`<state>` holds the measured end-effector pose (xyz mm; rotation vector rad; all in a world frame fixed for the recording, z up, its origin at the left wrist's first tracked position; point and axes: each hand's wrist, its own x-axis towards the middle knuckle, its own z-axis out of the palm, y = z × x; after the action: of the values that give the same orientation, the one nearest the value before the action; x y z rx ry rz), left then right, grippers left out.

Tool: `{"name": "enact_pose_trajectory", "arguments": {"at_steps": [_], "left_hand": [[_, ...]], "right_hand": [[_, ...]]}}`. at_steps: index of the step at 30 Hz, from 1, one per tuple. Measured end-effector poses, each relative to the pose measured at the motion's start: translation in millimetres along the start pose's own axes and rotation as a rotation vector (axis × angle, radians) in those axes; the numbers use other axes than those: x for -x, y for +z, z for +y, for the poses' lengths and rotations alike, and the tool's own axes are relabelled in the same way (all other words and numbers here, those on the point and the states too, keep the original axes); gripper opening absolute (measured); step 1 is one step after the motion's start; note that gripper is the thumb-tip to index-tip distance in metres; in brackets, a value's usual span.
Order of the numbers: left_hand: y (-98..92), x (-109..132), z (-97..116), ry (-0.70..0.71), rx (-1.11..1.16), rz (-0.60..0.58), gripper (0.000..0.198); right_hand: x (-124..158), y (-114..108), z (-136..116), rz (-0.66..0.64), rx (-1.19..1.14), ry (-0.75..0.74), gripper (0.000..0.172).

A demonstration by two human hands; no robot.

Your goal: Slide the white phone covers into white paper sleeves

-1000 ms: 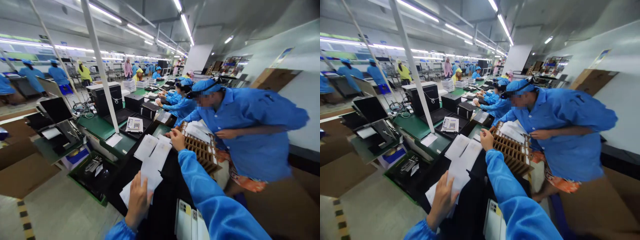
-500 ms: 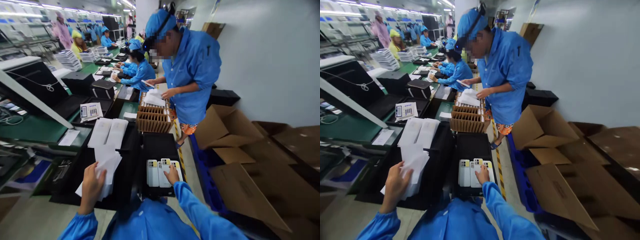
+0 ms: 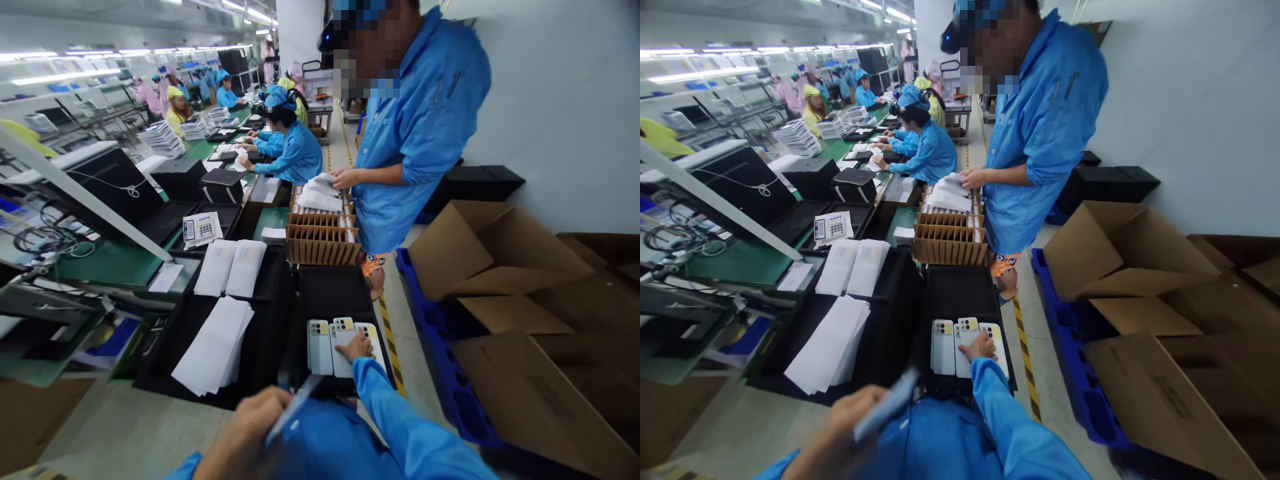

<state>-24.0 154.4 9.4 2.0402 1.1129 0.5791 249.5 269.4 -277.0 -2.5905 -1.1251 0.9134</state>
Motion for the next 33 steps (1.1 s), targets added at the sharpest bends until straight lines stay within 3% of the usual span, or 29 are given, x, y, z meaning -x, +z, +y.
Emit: {"name": "enact_pose_trajectory", "arguments": {"at_steps": [2,3,6,8,10,11,13,15,18,20,23,26,28,31,33], "left_hand": [[13.3,-3,19,-0.033,0.201,-0.345,0.007],[17.6,-6,24,-0.048,0.256,-0.454,0.011],[22.3,-18,28,-0.01,0.329,-0.6,0.029],[23.1,-26,26,0.031,0.398,-0.588,0.03],[24.6,-33,22,-0.081,0.529,-0.429,0.033],[25.4,-35,18,-0.204,0.612,-0.294,0.037],[25.6,-40,12,-0.469,0.789,-0.005,0.042],[23.5,-45,8,-0.6,0.933,0.179,0.044],[19.2,-51,6,-0.596,1.03,0.26,0.041],[18.9,-54,6,-0.586,0.997,0.306,0.038],[21.4,-56,3,-0.416,0.658,0.445,0.027],[21.6,-55,-6,0.063,0.054,0.731,0.011],[19.0,-54,-12,0.334,-0.279,0.847,0.024],[13.3,-52,-16,0.481,-0.534,0.824,0.027],[10.2,-51,-15,0.519,-0.596,0.808,0.023]], "right_hand": [[-3,0,3,-0.022,0.032,-0.003,0.1],[-3,0,3,-0.028,0.033,-0.007,0.097],[-1,-2,1,-0.028,-0.03,-0.016,0.075],[1,-8,-2,-0.024,-0.12,-0.044,0.048],[5,-22,-3,-0.013,-0.237,-0.106,0.026],[8,-31,-3,0.001,-0.303,-0.143,0.024],[16,-55,-3,0.052,-0.446,-0.207,0.034],[28,-83,-4,0.11,-0.588,-0.243,0.044],[52,-124,-15,0.087,-0.806,-0.273,0.051],[73,-150,-25,-0.082,-1.07,-0.255,0.044],[111,-184,-39,-0.261,-1.455,-0.23,0.031],[150,-213,-46,-0.214,-1.573,-0.313,0.031],[173,-227,-51,-0.229,-1.535,-0.368,0.028],[202,-240,-58,-0.336,-1.442,-0.386,0.022],[213,-244,-62,-0.422,-1.399,-0.347,0.028]]}}
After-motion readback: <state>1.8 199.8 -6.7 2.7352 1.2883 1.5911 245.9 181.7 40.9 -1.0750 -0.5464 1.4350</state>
